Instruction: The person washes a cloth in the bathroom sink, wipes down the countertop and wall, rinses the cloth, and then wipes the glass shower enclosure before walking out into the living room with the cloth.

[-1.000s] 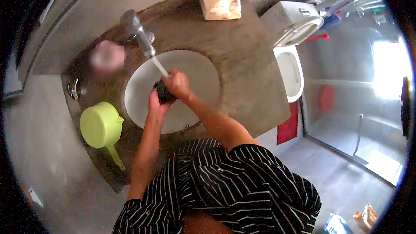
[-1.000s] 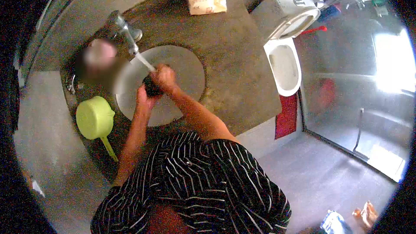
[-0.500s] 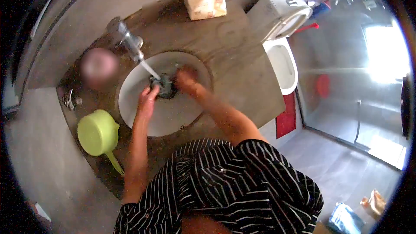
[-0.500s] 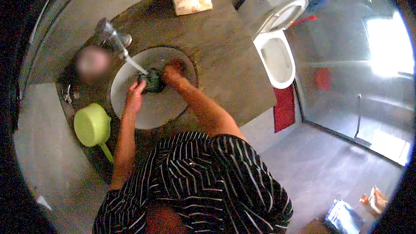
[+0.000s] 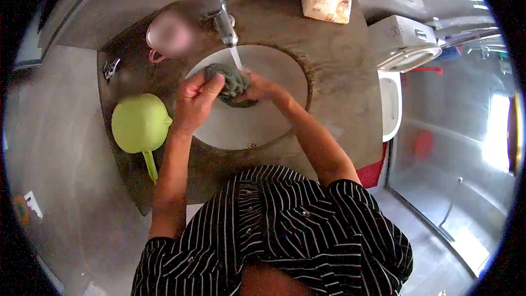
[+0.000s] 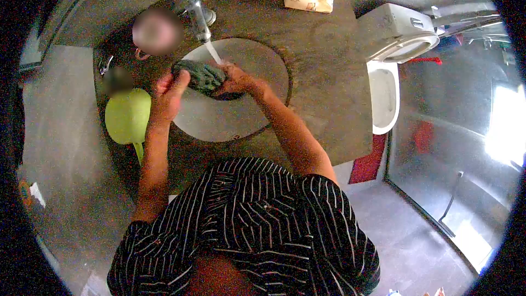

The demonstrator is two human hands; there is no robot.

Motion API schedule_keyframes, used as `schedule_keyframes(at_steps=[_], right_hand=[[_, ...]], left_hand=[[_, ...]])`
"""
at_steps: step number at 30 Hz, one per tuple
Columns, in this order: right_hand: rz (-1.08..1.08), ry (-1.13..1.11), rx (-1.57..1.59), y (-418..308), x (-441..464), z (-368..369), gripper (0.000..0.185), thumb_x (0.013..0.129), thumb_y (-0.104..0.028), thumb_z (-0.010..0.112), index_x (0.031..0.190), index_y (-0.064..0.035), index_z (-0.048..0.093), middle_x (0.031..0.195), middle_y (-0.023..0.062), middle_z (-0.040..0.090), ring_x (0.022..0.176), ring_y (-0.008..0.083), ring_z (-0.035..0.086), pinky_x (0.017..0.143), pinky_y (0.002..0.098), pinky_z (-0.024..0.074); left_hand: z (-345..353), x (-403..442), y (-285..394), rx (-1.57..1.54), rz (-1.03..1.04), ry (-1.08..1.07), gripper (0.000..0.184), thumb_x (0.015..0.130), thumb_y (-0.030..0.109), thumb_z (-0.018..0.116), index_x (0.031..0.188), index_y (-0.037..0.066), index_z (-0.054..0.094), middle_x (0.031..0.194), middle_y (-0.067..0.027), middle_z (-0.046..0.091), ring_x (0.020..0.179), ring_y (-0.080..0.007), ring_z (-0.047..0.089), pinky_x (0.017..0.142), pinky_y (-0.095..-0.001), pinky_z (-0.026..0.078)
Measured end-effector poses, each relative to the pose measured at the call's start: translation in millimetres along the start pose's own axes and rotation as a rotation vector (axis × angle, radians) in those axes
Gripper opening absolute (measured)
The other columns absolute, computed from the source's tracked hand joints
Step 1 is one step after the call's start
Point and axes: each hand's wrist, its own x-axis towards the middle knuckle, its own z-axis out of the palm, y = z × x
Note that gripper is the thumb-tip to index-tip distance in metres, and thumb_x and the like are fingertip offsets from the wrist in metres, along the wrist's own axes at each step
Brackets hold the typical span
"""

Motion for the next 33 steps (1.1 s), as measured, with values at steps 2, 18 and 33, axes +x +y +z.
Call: schedule_keyframes(at_steps=[2,18,33], right_hand=[[0.344,-0.213,0.207,-31,2,-4,0.075,0.062,-0.032,0.08,0.126,-0.0111,0.048,0.123,0.0128,0.053,0.112,0.0289,0.049,0.095,0.0367,0.0393],[0.764,0.171,-0.346,8,-2,42,0.069,0.07,-0.006,0.065,0.13,0.0014,0.031,0.131,0.0249,0.038,0.097,0.0455,0.055,0.08,0.0453,0.0493],[0.545,0.306,-0.461,-11,12,35,0.034,0.083,-0.039,0.056,0.096,-0.0078,0.052,0.076,0.0167,0.063,0.067,0.0379,0.061,0.057,0.0465,0.0491]], left_hand=[[-2,-1,-3,-0.197,-0.018,0.15,0.016,0.091,0.02,0.056,0.091,0.005,0.061,0.083,0.007,0.056,0.078,-0.0031,0.046,0.071,-0.0197,0.038],[-30,-26,-158,-0.557,-0.853,0.347,0.057,0.079,0.053,0.061,0.111,0.006,0.051,0.092,-0.0053,0.049,0.082,-0.0242,0.052,0.072,-0.0489,0.051],[-24,-8,-154,-0.952,-0.655,0.12,0.05,0.091,0.043,0.038,0.128,0.01,0.045,0.135,-0.013,0.041,0.119,-0.0302,0.044,0.094,-0.0511,0.04]])
